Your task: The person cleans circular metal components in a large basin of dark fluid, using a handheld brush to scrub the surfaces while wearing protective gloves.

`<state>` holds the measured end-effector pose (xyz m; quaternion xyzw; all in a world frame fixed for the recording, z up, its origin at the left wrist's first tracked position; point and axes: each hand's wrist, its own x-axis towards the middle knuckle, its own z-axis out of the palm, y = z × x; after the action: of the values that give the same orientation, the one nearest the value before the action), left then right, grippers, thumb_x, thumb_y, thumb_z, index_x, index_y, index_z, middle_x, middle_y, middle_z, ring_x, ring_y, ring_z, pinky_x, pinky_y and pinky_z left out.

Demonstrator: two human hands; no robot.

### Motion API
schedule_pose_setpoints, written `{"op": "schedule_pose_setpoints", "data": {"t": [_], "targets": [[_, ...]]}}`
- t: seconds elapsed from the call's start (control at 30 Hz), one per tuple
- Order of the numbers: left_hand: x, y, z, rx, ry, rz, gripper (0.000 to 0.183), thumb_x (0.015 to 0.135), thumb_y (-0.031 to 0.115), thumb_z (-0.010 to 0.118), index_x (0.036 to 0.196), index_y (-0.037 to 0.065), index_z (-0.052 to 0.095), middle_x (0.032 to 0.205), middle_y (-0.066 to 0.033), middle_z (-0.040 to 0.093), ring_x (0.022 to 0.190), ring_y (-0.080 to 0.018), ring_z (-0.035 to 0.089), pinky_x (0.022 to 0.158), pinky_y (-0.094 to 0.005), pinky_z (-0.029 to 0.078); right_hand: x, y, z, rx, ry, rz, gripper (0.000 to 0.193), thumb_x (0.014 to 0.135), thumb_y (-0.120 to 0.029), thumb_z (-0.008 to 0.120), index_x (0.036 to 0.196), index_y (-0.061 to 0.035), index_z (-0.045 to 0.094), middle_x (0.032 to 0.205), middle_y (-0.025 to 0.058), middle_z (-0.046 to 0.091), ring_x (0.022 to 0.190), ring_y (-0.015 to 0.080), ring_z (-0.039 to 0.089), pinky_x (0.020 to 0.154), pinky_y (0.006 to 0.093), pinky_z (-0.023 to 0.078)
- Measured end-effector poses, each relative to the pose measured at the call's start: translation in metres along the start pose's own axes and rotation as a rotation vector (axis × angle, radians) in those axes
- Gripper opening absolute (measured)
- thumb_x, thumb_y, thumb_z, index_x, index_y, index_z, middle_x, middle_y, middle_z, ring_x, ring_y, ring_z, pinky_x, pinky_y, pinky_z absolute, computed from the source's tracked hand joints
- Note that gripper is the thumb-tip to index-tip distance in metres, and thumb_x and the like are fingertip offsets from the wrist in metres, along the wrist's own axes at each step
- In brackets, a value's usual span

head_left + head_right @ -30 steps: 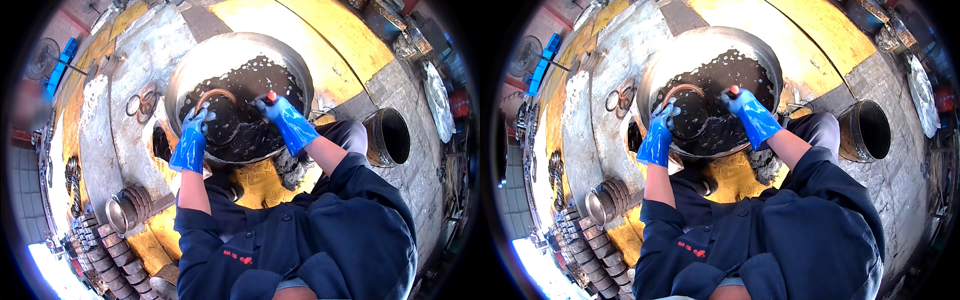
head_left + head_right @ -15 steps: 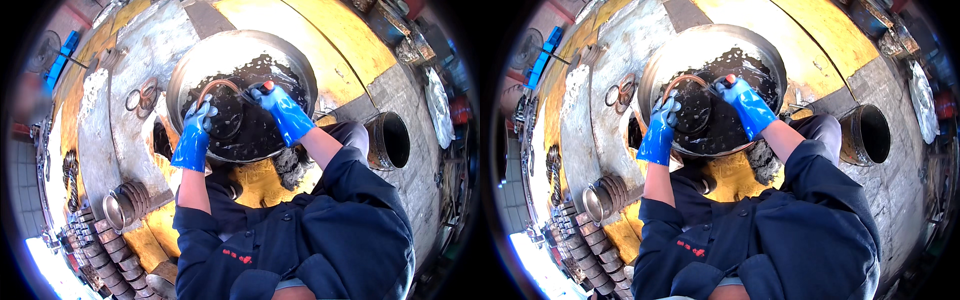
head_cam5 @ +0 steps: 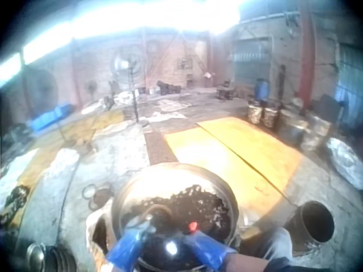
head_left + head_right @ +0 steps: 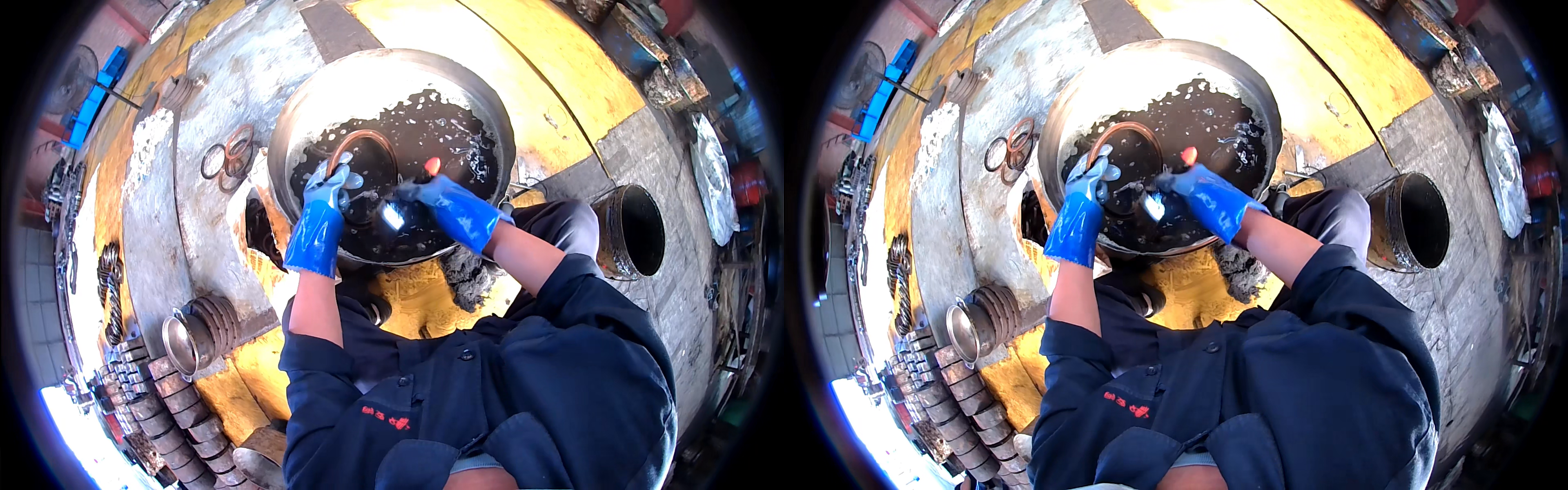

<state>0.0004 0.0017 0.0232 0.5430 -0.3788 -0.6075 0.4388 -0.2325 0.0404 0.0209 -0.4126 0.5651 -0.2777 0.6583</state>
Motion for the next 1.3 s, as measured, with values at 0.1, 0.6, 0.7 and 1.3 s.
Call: {"op": "schedule_pose_setpoints", "data": {"t": [0.1, 0.6, 0.7, 1.3], "targets": [[-0.004, 0.001, 0.013, 0.072, -0.038, 0.048, 0.028, 0.091, 0.016, 0.065, 0.119, 0.009, 0.067, 0.079, -0.0065, 0.072, 0.059, -0.0091, 0.062, 0.045, -0.0193, 0.035, 0.02, -0.02, -0.001, -0.586, 0.32, -0.528, 0.019, 0.089, -0.028, 0.065, 0.102, -0.0159, 0.072, 0.1, 0.0064, 0.073, 0.09, 0.0219, 0.069, 0.079, 0.037, 0.055], [-0.015, 0.002, 0.01, 0.124, -0.104, 0.047, 0.026, 0.092, 0.017, 0.065, 0.118, 0.014, 0.069, 0.076, -0.0024, 0.07, 0.052, -0.0039, 0.049, 0.047, -0.0192, 0.036, 0.017, 0.013, 0.007, -0.085, 0.129, 0.214, 0.035, 0.089, -0.032, 0.066, 0.114, -0.0073, 0.068, 0.085, 0.0077, 0.071, 0.08, 0.0156, 0.066, 0.073, 0.0297, 0.052], [-0.015, -0.001, 0.014, 0.09, -0.073, 0.091, 0.026, 0.093, 0.019, 0.064, 0.118, 0.013, 0.069, 0.073, -0.0021, 0.068, 0.047, -0.0044, 0.043, 0.043, -0.0192, 0.032, -0.014, -0.007, 0.007, 0.224, -0.228, 0.074, 0.034, 0.089, -0.026, 0.067, 0.118, -0.0093, 0.068, 0.089, 0.0046, 0.07, 0.081, 0.0116, 0.064, 0.073, 0.0285, 0.052], [-0.009, 0.0, 0.025, 0.063, -0.15, 0.09, 0.027, 0.093, 0.016, 0.063, 0.119, 0.009, 0.068, 0.075, -0.0026, 0.069, 0.062, -0.0076, 0.062, 0.046, -0.0185, 0.035, 0.057, 0.037, -0.016, -0.132, 0.058, -0.139, 0.023, 0.082, -0.021, 0.076, 0.097, -0.0037, 0.073, 0.091, 0.0067, 0.073, 0.084, 0.0141, 0.068, 0.079, 0.0292, 0.054]]}}
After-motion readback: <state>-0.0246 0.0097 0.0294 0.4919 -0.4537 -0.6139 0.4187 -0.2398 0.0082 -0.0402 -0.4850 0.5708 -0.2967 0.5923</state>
